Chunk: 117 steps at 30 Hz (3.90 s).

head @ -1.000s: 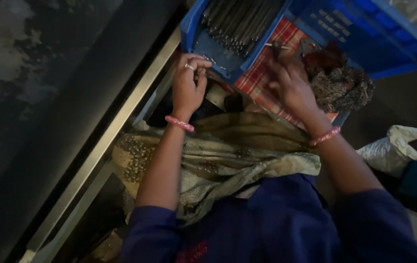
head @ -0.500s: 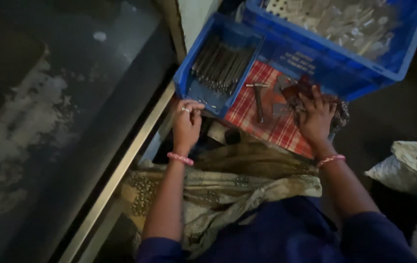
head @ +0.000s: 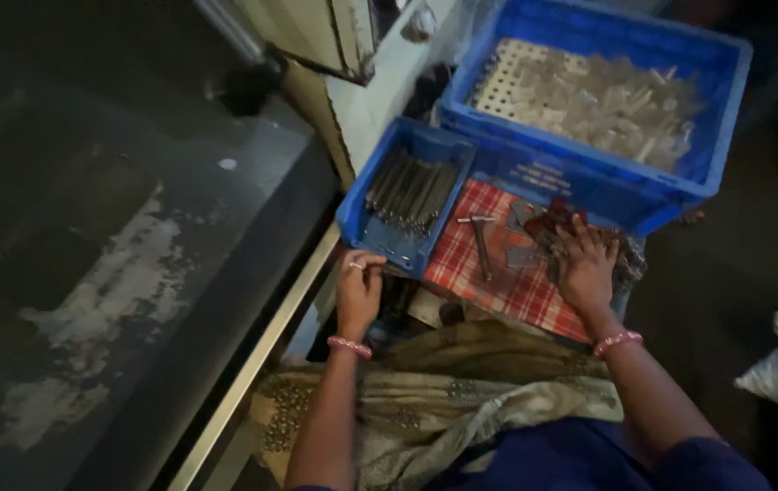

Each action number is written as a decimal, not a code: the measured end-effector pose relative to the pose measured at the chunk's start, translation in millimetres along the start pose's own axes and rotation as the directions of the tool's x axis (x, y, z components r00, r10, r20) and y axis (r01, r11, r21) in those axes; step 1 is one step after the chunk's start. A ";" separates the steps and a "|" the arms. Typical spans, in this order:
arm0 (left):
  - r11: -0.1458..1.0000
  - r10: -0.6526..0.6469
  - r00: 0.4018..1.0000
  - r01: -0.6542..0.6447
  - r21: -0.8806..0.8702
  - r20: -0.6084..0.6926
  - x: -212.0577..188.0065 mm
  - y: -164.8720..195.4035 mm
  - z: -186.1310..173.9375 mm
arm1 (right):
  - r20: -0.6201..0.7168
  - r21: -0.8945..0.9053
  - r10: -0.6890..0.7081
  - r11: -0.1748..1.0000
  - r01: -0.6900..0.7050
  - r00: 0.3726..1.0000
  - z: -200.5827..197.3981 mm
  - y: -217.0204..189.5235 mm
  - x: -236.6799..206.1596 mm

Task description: The person sits on the floor and operates a metal turning machine, inserting cylindrical metal rods into the chuck, adjusting the tool post, and removing finished parts. They place the parts into a blue crate and wipe the machine surface with a cloth.

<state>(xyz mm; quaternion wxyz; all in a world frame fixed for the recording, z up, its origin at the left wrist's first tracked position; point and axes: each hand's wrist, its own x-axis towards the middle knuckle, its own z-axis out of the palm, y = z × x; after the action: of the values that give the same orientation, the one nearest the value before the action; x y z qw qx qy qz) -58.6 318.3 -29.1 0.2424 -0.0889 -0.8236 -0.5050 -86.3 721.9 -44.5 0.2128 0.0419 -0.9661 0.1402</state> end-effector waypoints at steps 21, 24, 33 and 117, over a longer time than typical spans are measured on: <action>0.960 -0.183 0.975 0.151 -0.234 -0.124 -6.7 36.5 -12.6 | -0.020 -0.093 0.001 0.996 -0.003 1.000 -34.6 -15.2 -1.0; 0.905 -0.307 0.945 0.254 -0.342 -0.112 -6.4 33.9 -11.2 | -0.034 -0.085 -0.012 0.996 0.009 0.999 -37.7 -17.6 -3.5; 0.982 0.087 0.980 -0.055 0.178 -0.177 -12.1 57.5 -25.9 | -0.016 -0.171 -0.018 0.985 0.015 1.000 -43.0 -31.1 -16.3; 0.986 -0.158 0.968 0.166 -0.027 0.197 -19.6 70.7 -9.2 | -0.099 -0.181 0.066 0.980 -0.083 0.993 22.4 11.3 -31.0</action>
<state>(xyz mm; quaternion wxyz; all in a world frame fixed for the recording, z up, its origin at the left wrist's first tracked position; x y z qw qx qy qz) -11.1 345.7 20.6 0.1168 -0.0753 -0.8368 -0.5296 -68.7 726.9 -80.1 0.2546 -0.0209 -0.9650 0.0598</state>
